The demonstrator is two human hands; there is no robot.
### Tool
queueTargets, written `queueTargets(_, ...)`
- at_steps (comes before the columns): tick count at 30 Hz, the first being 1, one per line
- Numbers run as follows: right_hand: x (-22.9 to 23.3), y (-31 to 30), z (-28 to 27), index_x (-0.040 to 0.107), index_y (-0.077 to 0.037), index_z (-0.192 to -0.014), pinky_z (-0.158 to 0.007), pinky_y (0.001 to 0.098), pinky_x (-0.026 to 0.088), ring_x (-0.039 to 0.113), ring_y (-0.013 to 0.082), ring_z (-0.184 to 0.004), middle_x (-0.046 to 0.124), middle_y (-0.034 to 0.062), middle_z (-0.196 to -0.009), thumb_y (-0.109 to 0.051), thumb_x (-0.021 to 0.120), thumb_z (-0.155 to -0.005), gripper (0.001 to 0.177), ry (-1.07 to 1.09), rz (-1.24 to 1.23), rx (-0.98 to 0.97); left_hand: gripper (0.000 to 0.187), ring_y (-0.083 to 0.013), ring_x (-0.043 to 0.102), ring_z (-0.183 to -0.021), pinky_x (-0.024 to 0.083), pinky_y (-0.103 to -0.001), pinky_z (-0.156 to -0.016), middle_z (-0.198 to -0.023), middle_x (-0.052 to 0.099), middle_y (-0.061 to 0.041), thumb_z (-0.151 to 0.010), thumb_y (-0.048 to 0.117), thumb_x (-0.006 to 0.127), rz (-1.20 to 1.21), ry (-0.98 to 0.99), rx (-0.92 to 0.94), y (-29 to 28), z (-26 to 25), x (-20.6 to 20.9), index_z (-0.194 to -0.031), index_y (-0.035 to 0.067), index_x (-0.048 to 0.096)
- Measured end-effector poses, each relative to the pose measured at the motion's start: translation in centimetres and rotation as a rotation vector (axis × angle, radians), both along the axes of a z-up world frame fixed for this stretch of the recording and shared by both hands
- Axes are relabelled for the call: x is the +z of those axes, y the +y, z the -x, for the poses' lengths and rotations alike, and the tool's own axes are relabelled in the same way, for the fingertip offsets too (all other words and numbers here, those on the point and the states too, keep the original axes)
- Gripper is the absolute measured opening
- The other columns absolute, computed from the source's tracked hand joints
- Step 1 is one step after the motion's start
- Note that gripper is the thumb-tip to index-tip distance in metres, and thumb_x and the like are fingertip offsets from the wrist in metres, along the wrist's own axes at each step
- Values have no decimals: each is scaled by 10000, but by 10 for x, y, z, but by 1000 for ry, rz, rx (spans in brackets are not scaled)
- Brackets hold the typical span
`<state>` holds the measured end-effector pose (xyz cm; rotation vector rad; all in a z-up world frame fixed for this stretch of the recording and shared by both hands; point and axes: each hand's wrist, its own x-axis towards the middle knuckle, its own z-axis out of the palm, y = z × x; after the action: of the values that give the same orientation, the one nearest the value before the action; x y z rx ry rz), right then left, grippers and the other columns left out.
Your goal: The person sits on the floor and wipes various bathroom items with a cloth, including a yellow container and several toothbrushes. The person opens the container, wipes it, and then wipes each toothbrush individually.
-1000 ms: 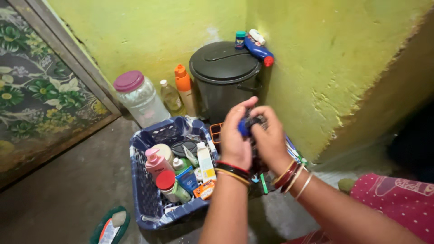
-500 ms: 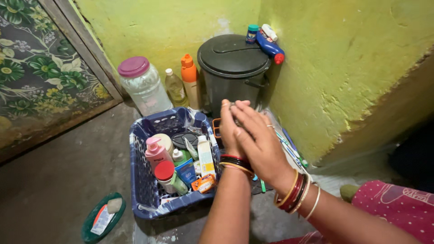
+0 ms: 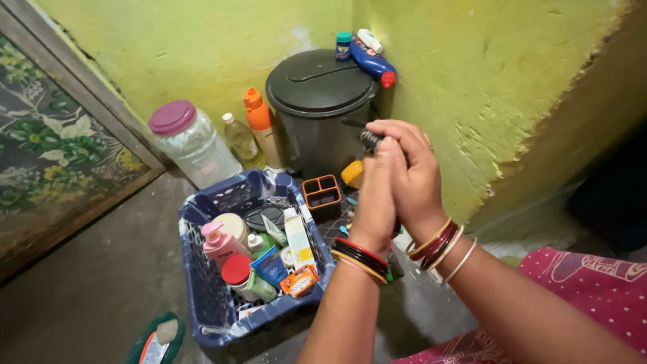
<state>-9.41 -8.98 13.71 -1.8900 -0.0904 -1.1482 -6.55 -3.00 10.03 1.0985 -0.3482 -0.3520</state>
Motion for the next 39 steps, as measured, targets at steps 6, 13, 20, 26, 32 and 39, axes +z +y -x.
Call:
queueTargets(6,-24,-13,-9,638,-57,-1151,-759,288,532,614,141,-908,628,56,-1012,-261,576,-1006,257,142,-145,95,975,-440,472,-1336,408,-448,-1099,-1480,403,-344,-882,441,761,-474,-591,350,-10,18,16,-1505,-111,252)
queueTargets(13,-22,24,3,597,-76,-1235,-875,317,500,588,142,-1009,629,22,-1094,-372,464,-1087,356,436,-1055,632,632,-371,510,-1360,389,-435,-1140,-1470,505,-275,-990,317,694,-328,-704,508,17,-4,30,-1423,-109,516)
queueTargets(20,4,38,25,531,-13,-1378,-934,354,516,639,232,-1096,680,122,-1182,-325,489,-1077,436,384,-164,477,319,-140,589,-761,482,-302,-723,-819,666,-78,-1038,213,633,39,-236,408,57,-36,34,-824,-20,678)
queueTargets(26,7,21,23,666,1,-1196,-736,381,529,692,312,-881,724,182,-1001,-329,546,-1022,392,377,87,182,321,-137,637,-816,529,-294,-771,-913,711,-83,-1084,231,516,213,-192,466,39,-20,25,-911,16,680)
queueTargets(32,-26,-19,-17,690,-4,-1002,-731,316,532,631,153,-808,686,73,-899,-354,481,-1129,427,311,-332,288,214,-192,699,-1069,553,-339,-963,-1147,726,-111,-1047,167,556,40,-376,465,10,3,27,-1168,24,659)
queueTargets(39,-60,-33,-34,620,-131,-1118,-844,345,564,658,191,-963,679,47,-1051,-394,420,-1078,332,327,-1214,883,273,-364,608,-1238,479,-460,-1069,-1280,671,-156,-966,95,586,-369,-918,567,8,15,29,-1222,101,680)
